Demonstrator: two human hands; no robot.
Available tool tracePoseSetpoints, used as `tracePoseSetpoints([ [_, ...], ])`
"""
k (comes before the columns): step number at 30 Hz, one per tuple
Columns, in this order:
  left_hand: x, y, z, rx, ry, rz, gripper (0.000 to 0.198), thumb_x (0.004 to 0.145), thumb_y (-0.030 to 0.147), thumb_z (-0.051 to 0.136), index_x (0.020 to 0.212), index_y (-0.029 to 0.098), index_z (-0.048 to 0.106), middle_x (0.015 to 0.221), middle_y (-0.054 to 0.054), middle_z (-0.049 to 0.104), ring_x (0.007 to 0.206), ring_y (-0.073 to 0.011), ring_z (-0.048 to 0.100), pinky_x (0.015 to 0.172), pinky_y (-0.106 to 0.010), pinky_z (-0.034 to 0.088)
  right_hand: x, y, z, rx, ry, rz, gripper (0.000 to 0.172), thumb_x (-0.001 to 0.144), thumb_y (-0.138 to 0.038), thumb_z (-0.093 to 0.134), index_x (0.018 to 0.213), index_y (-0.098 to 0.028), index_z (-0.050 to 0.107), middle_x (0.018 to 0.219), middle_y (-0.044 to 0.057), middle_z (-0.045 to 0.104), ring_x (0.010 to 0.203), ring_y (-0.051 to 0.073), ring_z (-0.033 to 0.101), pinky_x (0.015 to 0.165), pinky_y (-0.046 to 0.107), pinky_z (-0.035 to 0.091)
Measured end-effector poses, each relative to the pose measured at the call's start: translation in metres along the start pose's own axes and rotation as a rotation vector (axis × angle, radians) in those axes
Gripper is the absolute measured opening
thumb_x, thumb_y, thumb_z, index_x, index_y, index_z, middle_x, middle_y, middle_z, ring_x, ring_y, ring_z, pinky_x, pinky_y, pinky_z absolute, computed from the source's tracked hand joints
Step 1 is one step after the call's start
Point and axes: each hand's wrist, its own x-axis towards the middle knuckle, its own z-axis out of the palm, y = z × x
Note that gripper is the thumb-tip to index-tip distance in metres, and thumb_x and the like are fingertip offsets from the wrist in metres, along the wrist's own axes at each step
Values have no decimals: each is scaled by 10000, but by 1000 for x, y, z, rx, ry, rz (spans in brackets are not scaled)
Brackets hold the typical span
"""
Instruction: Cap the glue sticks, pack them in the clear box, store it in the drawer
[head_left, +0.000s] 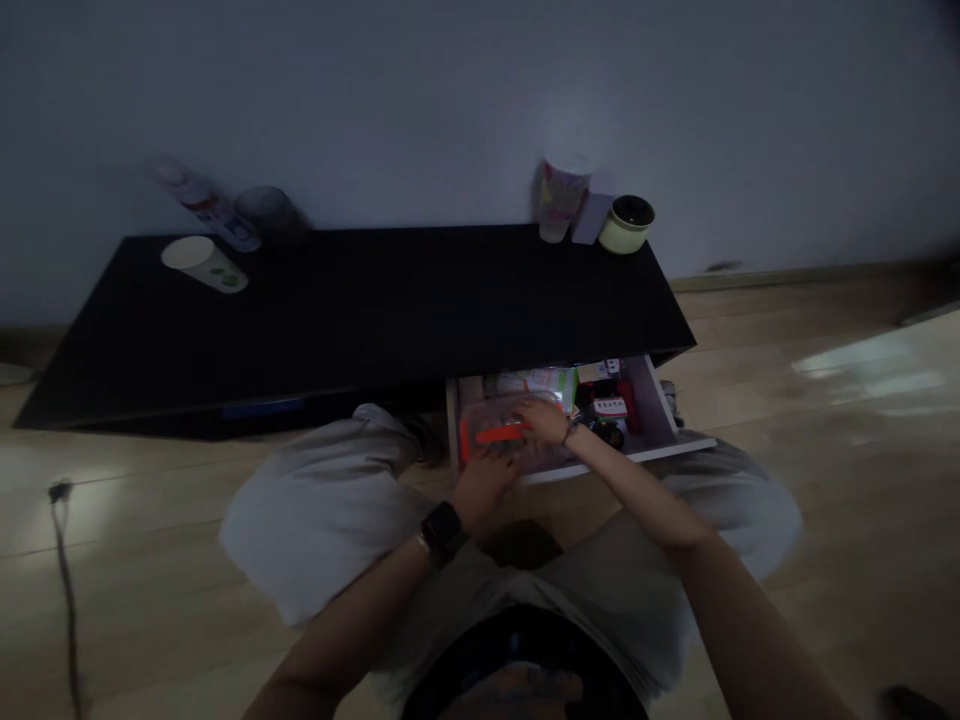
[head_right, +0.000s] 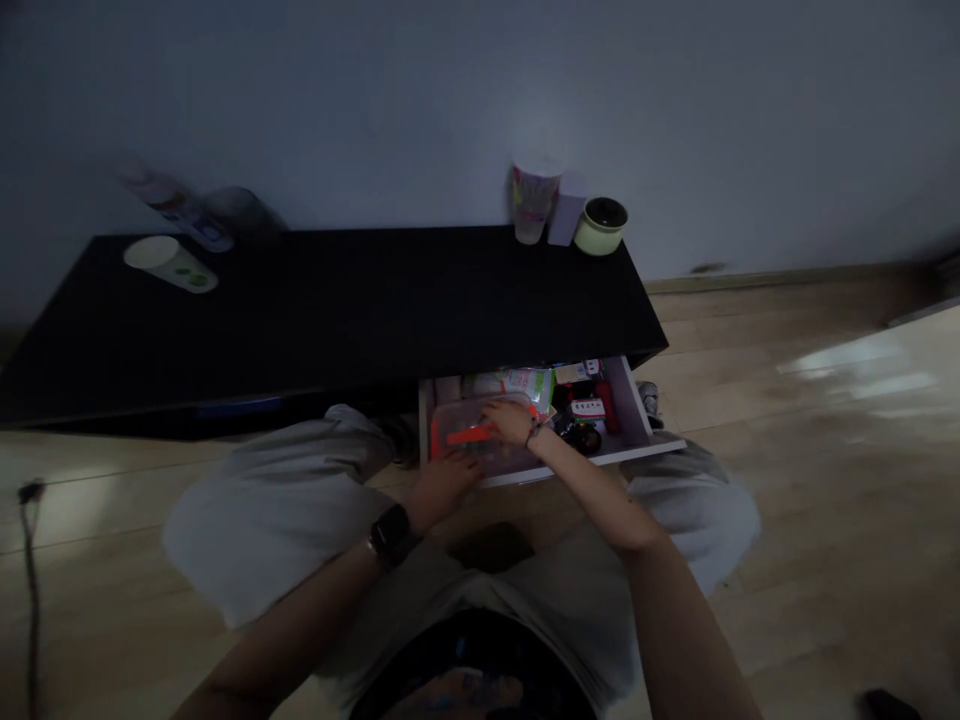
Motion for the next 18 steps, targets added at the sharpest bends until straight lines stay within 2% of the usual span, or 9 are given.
tracePoseSetpoints([
  [3, 1, -8, -7, 6, 60, -36, 395, 882, 268, 640, 1271, 207, 626, 1274, -134, 643, 1247, -301, 540, 1092, -480, 359, -16, 13, -24, 104, 71, 22, 294, 930, -298, 621, 1157, -113, 640, 1171, 153, 671, 1133, 238, 618, 988, 356, 465],
  [6, 5, -11, -12, 36, 122, -74, 467, 846, 260, 680, 1308, 240, 611, 1374, -135, 585, 1348, -316, 459, 1133, -507, 320, -37, 24, -43, 175, 120, 20, 303, 945, -321, 599, 1172, -122, 626, 1146, 140, 673, 1094, 231, 627, 969, 344, 471],
  [9, 11, -14, -16, 127, 194, -78, 575, 824, 193, 667, 1385, 228, 549, 1532, -150, 444, 1458, -333, 330, 1187, -561, 229, -53, 28, -51, 176, 164, 9, 365, 944, -350, 595, 1236, -132, 599, 1188, 145, 651, 1112, 243, 614, 984, 363, 470],
  [11, 17, -17, -20, 183, 243, -64, 634, 825, 157, 635, 1441, 187, 488, 1610, -170, 317, 1506, -341, 237, 1203, -604, 160, -59, 27, -52, 117, 225, 9, 490, 916, -408, 630, 1313, -128, 563, 1255, 171, 614, 1176, 274, 576, 1026, 403, 450],
  [14, 25, -22, -30, 243, 303, -53, 699, 836, 116, 582, 1507, 123, 386, 1645, -199, 203, 1540, -335, 126, 1207, -644, 91, -58, 22, -52, -15, 302, 4, 758, 834, -511, 705, 1452, -143, 466, 1427, 199, 498, 1360, 338, 424, 1127, 476, 354],
  [18, 35, -32, -43, 280, 349, -7, 681, 888, 103, 479, 1547, 82, 308, 1651, -195, 172, 1547, -311, 77, 1225, -632, 63, -48, 14, -53, -153, 307, -2, 1002, 743, -578, 764, 1564, -213, 321, 1621, 173, 265, 1521, 373, 133, 1210, 552, 158],
])
